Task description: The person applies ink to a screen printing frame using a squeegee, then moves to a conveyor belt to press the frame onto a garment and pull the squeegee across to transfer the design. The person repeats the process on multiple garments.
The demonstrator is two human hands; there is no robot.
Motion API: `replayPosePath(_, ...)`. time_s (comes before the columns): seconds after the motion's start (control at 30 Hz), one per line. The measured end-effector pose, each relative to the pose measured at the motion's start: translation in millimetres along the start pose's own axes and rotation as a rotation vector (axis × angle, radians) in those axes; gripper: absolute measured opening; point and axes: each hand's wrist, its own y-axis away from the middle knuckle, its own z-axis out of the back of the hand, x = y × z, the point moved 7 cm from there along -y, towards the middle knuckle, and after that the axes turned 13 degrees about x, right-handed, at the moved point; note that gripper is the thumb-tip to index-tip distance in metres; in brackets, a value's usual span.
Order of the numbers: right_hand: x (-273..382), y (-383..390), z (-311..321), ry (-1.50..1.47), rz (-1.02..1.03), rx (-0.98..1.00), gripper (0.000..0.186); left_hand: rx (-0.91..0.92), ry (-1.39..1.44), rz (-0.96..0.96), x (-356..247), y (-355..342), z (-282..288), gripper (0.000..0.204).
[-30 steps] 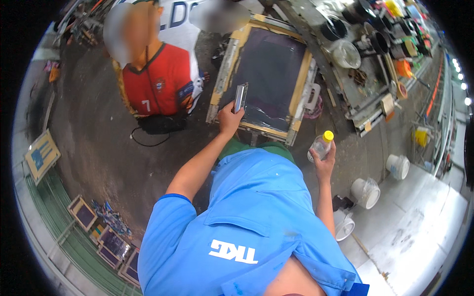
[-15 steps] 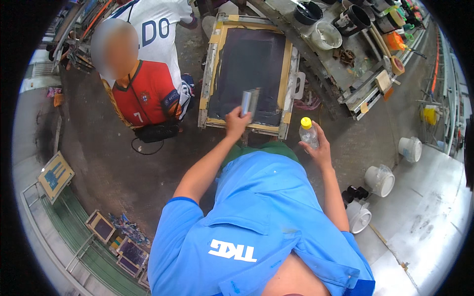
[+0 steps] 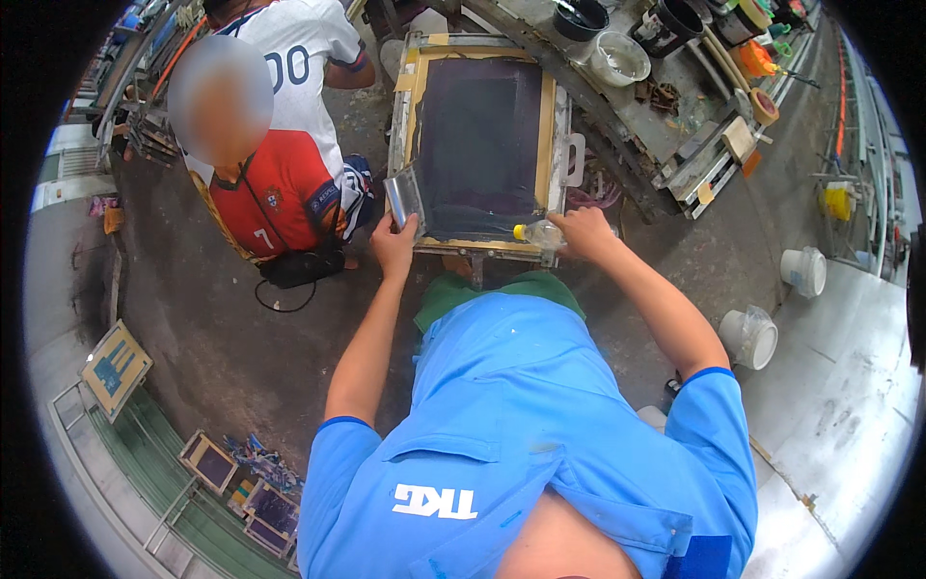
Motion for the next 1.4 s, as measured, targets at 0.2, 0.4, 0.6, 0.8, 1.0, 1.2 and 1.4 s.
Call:
replayPosePath(0.2,30,-26,21,0.103,0.017,0.124,0.076,0.005,0.057,-0.086,-19,-3,-16,0.028)
replayPosePath(0.4,55,-28,41,0.060,0.049,0.034,0.068,0.010,-0.065,-0.074,-12,-11,-7,0.028)
replayPosePath(0.6,47,-32,22,-0.001,0.056,-0.015,0.076,0.054,-0.228,-0.082,-4,-24,2,0.030)
replayPosePath(0.8,5,19,2,-0.162,0.033,-0.290,0.077,-0.007,-0.312,-0.055,7,-19,-24,0.025)
replayPosePath(1.0,-42,81,-10,-0.611,-0.060,-0.543,0.077,0.136,0.033,-0.054,-21,-4,-129,0.023)
replayPosePath(1.2,-73,123,-34,-0.953,-0.263,-0.827,0.067,0.216,0.232,0.020,-26,9,-206,0.021)
replayPosePath(1.4,-84,127,-60,-1.265,-0.242,-0.897,0.060,0.282,0.133,-0.020,-13,6,-186,0.021)
